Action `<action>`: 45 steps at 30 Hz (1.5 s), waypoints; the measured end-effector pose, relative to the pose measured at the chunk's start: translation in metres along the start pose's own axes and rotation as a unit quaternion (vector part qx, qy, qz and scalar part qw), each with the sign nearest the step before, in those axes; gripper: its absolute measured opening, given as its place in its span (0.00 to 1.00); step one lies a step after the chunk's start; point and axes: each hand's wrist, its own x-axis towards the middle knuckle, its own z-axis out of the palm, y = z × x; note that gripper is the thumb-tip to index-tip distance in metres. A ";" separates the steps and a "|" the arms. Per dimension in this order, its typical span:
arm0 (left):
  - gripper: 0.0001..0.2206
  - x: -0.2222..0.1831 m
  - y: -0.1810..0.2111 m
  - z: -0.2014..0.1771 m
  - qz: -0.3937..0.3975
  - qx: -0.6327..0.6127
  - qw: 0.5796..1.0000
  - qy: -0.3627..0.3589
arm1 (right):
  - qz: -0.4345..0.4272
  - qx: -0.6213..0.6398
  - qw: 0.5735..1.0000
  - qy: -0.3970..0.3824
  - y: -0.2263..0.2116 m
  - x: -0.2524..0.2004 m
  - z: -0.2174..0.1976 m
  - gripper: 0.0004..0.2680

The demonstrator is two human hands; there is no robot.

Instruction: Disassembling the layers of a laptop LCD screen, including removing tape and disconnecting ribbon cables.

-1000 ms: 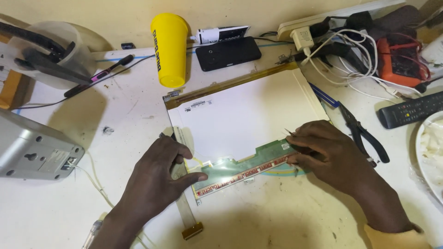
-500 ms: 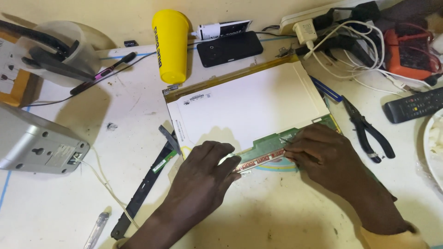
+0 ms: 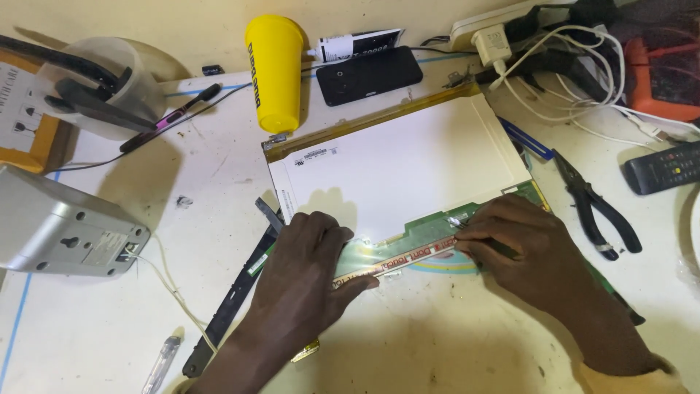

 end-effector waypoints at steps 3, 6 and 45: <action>0.29 0.003 0.000 -0.002 -0.037 -0.031 0.999 -0.023 | -0.005 -0.010 1.000 -0.002 -0.004 0.003 0.000 0.02; 0.30 0.005 -0.004 -0.002 -0.077 -0.056 0.994 -0.059 | 0.012 0.001 1.000 0.000 -0.007 0.003 0.002 0.03; 0.35 0.051 0.047 0.033 0.004 0.061 0.997 -0.052 | 0.450 0.355 0.784 0.240 0.045 -0.021 -0.029 0.04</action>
